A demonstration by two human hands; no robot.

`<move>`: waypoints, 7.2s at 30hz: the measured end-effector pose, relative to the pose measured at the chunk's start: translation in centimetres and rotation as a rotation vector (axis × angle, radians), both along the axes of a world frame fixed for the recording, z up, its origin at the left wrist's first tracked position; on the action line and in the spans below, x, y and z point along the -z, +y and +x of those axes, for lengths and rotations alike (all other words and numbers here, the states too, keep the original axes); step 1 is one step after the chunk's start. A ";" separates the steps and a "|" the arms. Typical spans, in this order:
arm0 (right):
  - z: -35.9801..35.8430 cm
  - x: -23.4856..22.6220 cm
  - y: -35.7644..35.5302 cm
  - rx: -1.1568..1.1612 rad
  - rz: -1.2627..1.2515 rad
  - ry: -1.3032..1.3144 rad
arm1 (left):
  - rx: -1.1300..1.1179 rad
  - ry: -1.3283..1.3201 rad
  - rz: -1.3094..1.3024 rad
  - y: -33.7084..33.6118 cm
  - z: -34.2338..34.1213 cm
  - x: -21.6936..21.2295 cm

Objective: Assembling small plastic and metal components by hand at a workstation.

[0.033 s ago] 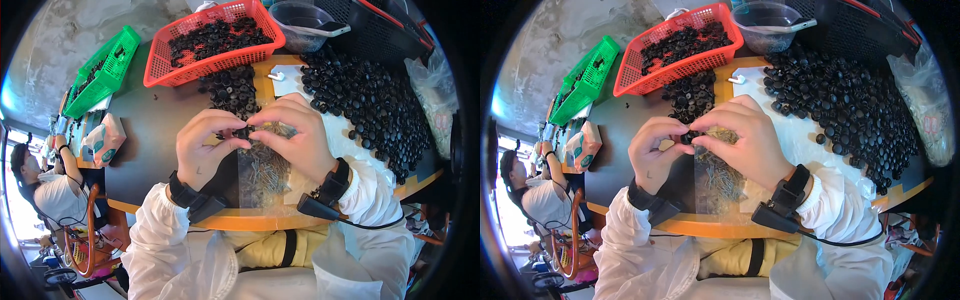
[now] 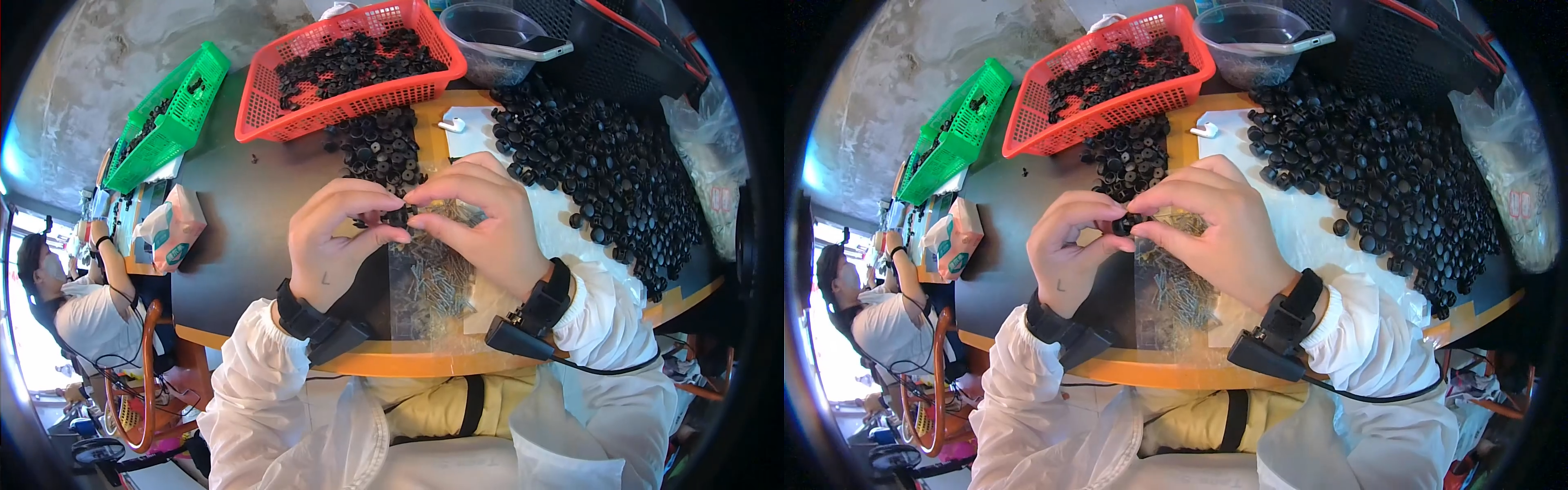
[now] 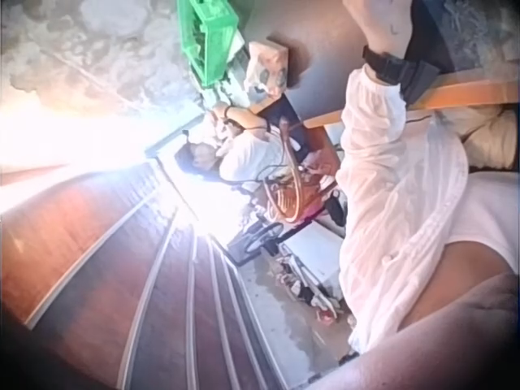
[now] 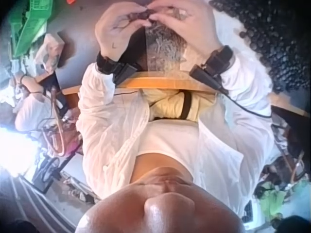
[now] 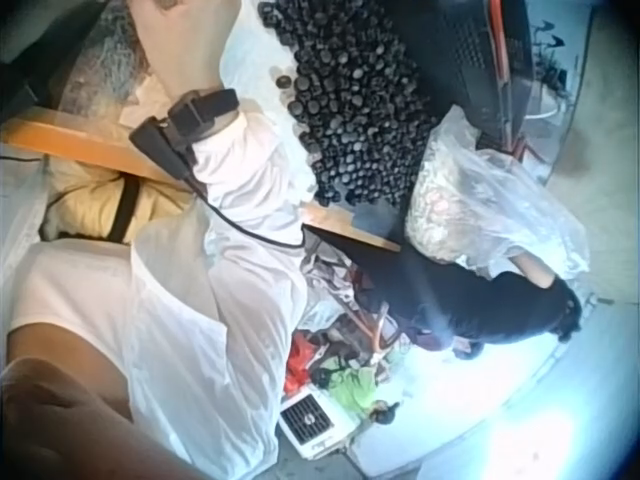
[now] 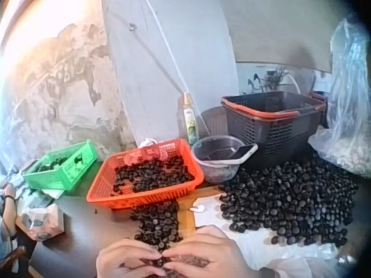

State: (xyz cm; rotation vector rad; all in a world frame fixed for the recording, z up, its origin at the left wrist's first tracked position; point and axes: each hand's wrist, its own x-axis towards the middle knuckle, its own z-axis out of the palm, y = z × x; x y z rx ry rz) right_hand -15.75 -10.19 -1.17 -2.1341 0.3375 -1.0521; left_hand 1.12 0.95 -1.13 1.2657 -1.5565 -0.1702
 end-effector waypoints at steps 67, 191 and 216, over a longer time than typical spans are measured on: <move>-0.1 -0.2 1.4 -0.323 0.835 0.011 | 0.100 0.048 -0.102 0.2 0.3 0.5; -0.4 0.0 0.0 -0.047 -0.140 0.225 | 0.179 0.082 0.155 0.8 0.3 0.2; -0.5 -0.5 0.5 -0.112 0.265 0.271 | 0.093 -0.088 0.103 0.4 1.3 0.2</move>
